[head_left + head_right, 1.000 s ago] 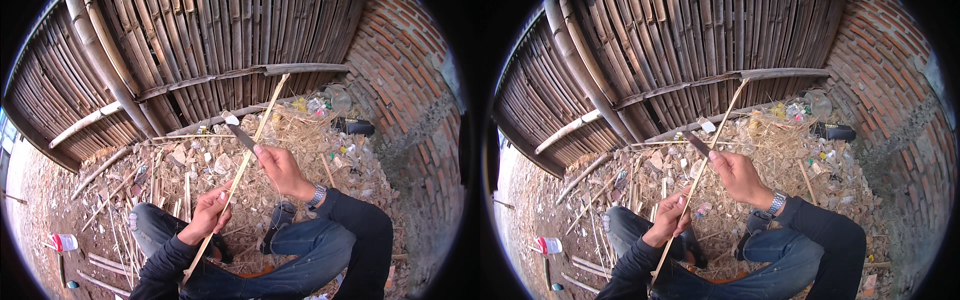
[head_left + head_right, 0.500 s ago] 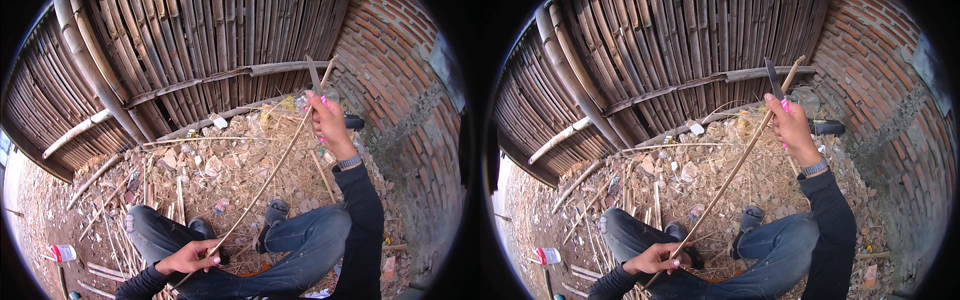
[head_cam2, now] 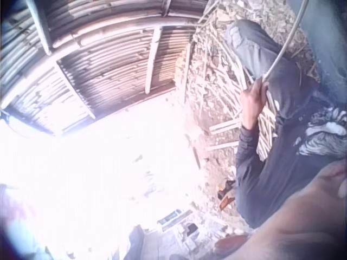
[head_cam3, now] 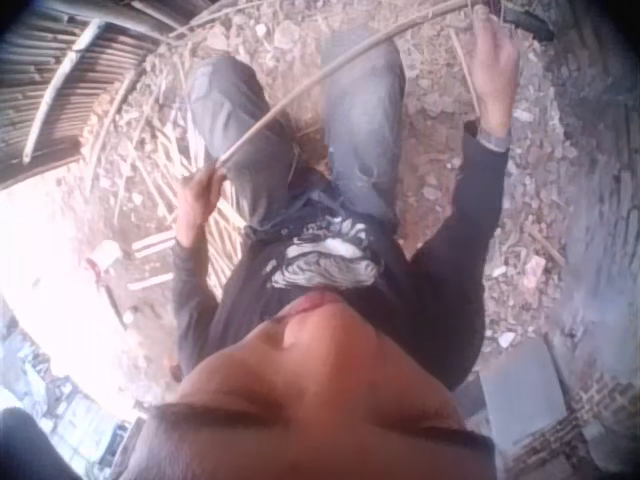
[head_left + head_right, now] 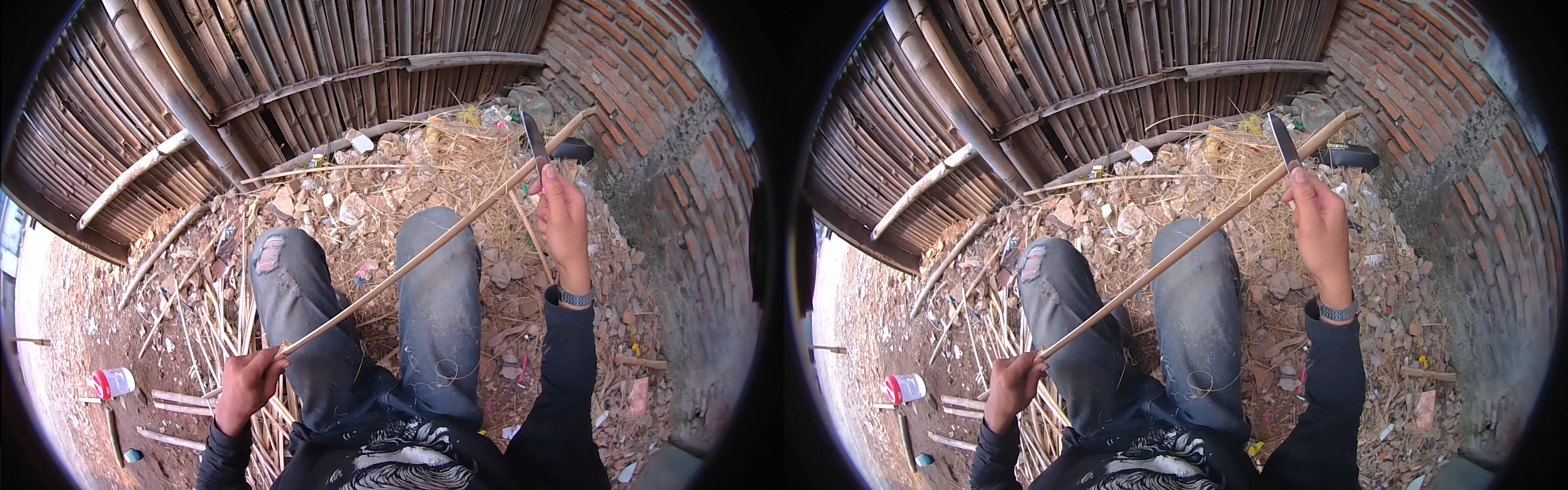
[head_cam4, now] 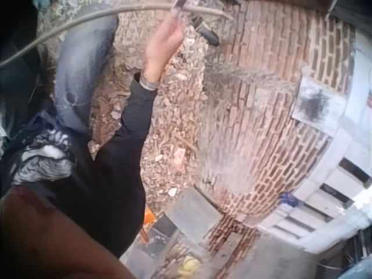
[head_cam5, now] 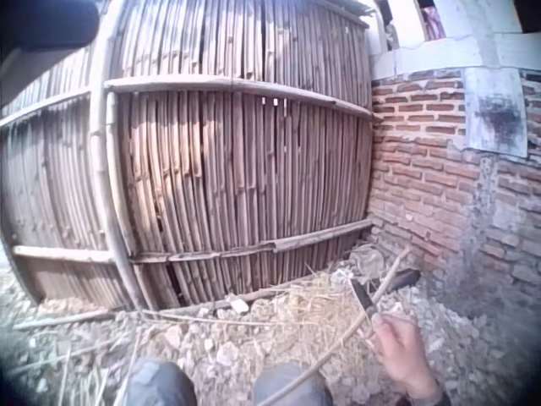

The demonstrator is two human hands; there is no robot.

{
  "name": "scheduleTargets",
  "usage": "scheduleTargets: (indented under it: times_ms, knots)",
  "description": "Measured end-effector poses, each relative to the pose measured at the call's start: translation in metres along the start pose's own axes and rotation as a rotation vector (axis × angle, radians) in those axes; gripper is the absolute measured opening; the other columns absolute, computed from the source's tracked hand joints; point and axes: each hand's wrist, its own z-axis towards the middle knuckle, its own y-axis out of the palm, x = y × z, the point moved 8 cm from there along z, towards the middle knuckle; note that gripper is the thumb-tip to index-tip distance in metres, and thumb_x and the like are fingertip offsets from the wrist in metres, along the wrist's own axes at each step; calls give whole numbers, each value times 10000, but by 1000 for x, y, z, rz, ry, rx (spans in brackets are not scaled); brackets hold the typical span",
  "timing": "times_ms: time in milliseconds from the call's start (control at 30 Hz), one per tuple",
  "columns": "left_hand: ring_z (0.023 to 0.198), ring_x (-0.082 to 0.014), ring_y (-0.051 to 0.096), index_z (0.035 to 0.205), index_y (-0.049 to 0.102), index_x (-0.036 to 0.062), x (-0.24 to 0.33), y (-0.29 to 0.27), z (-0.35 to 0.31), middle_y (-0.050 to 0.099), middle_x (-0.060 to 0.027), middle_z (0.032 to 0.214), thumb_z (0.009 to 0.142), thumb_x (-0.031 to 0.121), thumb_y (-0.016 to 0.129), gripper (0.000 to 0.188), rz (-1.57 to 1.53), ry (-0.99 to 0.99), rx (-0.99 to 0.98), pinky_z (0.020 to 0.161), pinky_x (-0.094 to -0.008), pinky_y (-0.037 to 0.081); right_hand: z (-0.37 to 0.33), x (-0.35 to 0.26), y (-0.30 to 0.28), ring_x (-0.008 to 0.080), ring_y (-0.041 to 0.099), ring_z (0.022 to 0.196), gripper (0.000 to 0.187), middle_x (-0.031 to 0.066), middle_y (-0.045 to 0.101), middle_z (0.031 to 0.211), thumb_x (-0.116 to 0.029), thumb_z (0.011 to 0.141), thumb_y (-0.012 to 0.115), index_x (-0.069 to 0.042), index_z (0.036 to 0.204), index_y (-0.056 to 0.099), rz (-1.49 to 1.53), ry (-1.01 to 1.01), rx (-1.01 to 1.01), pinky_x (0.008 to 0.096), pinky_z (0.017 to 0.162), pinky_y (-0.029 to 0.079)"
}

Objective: The person shaves a long piece of bamboo using a small knife, removing thin layers while holding the bamboo piece in their left hand and the knife in their right.

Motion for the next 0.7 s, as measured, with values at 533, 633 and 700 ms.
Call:
scheduleTargets:
  times_ms: [533,633,700]
  knots:
    - [534,-270,618,1017,693,87,4,28,-4,609,-66,676,888,166,776,173,287,97,116,477,-400,478,-106,36,91,371,539,500,423,204,497,580,-305,1083,536,11,803,573,-346,-274,-235,447,507,373]
    - [514,-270,612,1020,693,90,14,35,6,597,-64,651,896,185,776,177,218,171,173,462,-394,473,-39,69,17,173,413,461,517,88,400,519,-377,1106,487,6,765,554,-422,-162,153,390,473,320]
    - [528,-294,627,1009,703,84,25,38,17,629,-86,668,880,174,791,180,214,134,142,469,-408,475,-34,67,15,173,410,462,534,76,401,516,-391,1108,477,7,760,551,-430,-153,134,391,474,320]
